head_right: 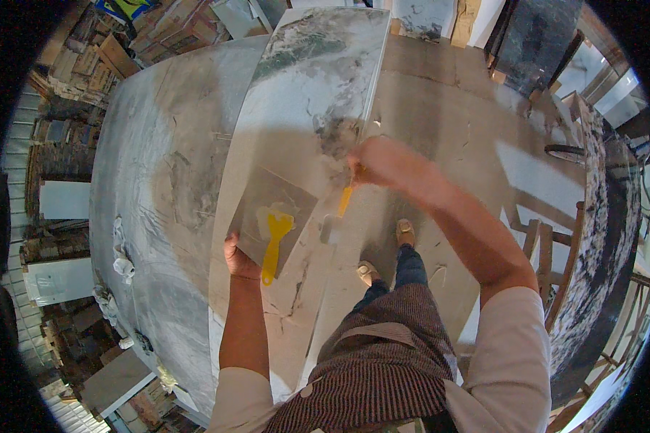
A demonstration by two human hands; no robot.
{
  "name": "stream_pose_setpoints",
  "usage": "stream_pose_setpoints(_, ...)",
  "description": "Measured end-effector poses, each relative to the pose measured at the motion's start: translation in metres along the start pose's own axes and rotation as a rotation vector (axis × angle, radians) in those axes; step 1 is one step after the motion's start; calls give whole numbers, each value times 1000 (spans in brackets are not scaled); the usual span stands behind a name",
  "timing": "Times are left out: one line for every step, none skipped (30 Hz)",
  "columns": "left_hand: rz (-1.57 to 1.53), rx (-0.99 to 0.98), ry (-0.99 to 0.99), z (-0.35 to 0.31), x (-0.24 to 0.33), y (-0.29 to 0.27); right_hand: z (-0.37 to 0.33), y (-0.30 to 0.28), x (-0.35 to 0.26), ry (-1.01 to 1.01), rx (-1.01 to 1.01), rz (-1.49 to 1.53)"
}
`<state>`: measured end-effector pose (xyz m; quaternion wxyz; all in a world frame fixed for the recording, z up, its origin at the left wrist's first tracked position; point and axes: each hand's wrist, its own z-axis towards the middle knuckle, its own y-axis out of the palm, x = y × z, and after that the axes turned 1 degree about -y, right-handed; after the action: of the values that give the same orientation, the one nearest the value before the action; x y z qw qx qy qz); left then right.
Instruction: The person scoops a white paste from a container onto a small board and uses a yellow plastic spreader to apply it to the surface and edges of a large marble-patterned stone slab. The person repeatedly reloads the spreader and works across the slab's surface.
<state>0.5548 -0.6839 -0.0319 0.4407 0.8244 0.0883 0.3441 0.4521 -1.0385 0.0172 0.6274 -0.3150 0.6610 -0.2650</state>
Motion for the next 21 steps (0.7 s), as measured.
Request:
stream_pose_setpoints(7,-5,3,0,0,0,1,-5,3,-30,39,-17)
stream_pose_setpoints(13,-11,5,0,0,0,2,-12,6,25,44,-47)
stream_pose_setpoints(19,-20,7,1,0,1,2,-20,7,81,51,-79)
stream_pose_setpoints(11,1,-1,1,-1,0,0,-27,6,138,58,-111)
stream_pose_setpoints(2,22,-10,0,-1,-2,-5,-33,4,132,102,-161)
stream_pose_setpoints(-5,43,-15,0,0,-4,-9,-38,1,122,146,-212)
stream_pose_setpoints(-7,27,-15,1,0,-5,-14,-43,-3,112,190,-263)
stream_pose_setpoints(-8,10,-16,2,0,-5,-24,-50,-10,114,275,-95)
stream_pose_setpoints(-9,0,-11,1,0,-7,-35,-54,-18,110,352,78)
stream_pose_setpoints(-6,-3,-3,0,1,-7,-46,-56,-26,102,429,248)
stream_pose_setpoints(-4,-5,8,-2,1,-7,-56,-54,-32,156,465,325)
stream_pose_setpoints(-2,-15,13,-2,2,-6,-69,-51,-40,215,507,397)
stream_pose_setpoints(11,3,22,-3,1,-7,-82,-47,-48,269,545,470)
stream_pose_setpoints(26,16,25,-1,-2,-8,-96,-27,-46,258,535,525)
stream_pose_setpoints(44,34,35,-2,-4,-10,-107,2,-43,242,520,585)
stream_pose_setpoints(10,14,43,-8,-7,-16,-114,24,-65,580,448,677)
stream_pose_setpoints(-23,-18,41,-12,-14,-19,-124,58,-56,606,255,728)
stream_pose_setpoints(-57,-44,42,-17,-21,-20,-130,88,-62,351,276,803)
stream_pose_setpoints(-65,11,76,-27,-31,-8,-135,102,-76,235,285,849)
stream_pose_setpoints(-78,68,114,-42,-41,17,-140,115,-91,116,287,898)
stream_pose_setpoints(-90,123,153,-55,-50,37,-141,116,-108,127,286,926)
